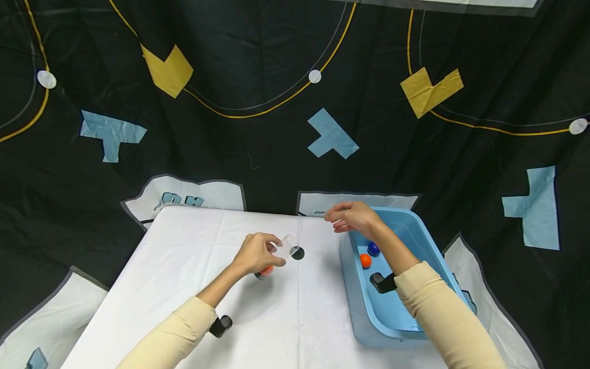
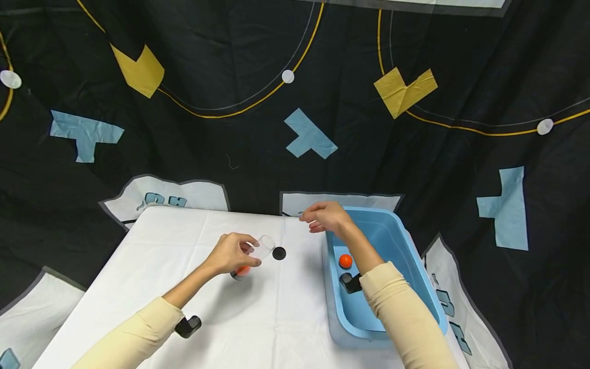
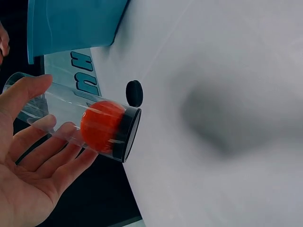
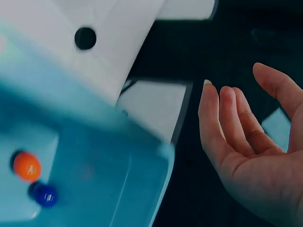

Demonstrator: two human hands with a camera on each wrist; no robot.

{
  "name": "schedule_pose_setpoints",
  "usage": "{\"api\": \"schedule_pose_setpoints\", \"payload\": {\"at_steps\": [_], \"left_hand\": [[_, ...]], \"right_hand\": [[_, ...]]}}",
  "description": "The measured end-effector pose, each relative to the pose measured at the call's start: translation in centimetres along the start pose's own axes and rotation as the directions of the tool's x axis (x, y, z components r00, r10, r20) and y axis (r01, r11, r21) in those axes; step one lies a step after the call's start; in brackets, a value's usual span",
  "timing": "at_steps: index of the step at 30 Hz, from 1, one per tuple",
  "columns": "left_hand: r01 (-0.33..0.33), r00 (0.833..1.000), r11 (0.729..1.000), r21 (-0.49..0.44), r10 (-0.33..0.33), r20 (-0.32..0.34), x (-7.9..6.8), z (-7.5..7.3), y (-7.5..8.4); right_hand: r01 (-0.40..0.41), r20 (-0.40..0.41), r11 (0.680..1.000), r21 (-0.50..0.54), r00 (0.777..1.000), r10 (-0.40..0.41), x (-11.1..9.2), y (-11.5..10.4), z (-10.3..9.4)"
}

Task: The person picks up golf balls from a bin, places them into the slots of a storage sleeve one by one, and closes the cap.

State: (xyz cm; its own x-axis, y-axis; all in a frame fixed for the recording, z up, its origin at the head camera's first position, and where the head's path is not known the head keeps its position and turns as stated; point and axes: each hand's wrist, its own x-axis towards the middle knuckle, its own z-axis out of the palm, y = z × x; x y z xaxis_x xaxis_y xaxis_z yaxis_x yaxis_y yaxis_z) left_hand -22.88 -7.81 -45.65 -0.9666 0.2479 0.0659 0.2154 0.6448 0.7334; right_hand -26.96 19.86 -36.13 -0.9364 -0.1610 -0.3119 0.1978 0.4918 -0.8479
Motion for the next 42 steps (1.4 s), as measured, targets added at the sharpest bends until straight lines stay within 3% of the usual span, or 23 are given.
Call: {"api": "schedule_pose_setpoints", "payload": {"at_steps": [10,17,30,36,42], "left_hand": [[0.013,1.0,1.0,0.013,-0.013,-0.008,-0.2,-0.1,-0.5],[0.024,1.0,1.0,0.008,-0.024,-0.008,-0.2,-0.2,-0.7],[0.03,1.0,0.999,0.011,-0.03,-0.006,-0.3,-0.2,-1.0],[0.032,0.999,0.999,0.012,-0.032,-0.008,-0.3,-0.2,-1.1],[0.029,1.0,0.999,0.013,-0.029,-0.011,-0.3,-0.5,-1.0]], "right_hand": [[-0.059,-0.119,0.998,-0.031,0.991,0.054,-0.8,3.9,-5.1],[-0.195,-0.169,0.981,-0.01,0.967,0.191,-0.7,7.4,-6.5],[-0.34,-0.155,0.925,0.172,0.918,0.366,0.6,13.8,-6.3],[-0.392,-0.166,0.899,0.195,0.89,0.424,1.1,15.2,-5.9],[-0.43,-0.122,0.864,0.261,0.873,0.472,1.6,16.2,-5.6]]}}
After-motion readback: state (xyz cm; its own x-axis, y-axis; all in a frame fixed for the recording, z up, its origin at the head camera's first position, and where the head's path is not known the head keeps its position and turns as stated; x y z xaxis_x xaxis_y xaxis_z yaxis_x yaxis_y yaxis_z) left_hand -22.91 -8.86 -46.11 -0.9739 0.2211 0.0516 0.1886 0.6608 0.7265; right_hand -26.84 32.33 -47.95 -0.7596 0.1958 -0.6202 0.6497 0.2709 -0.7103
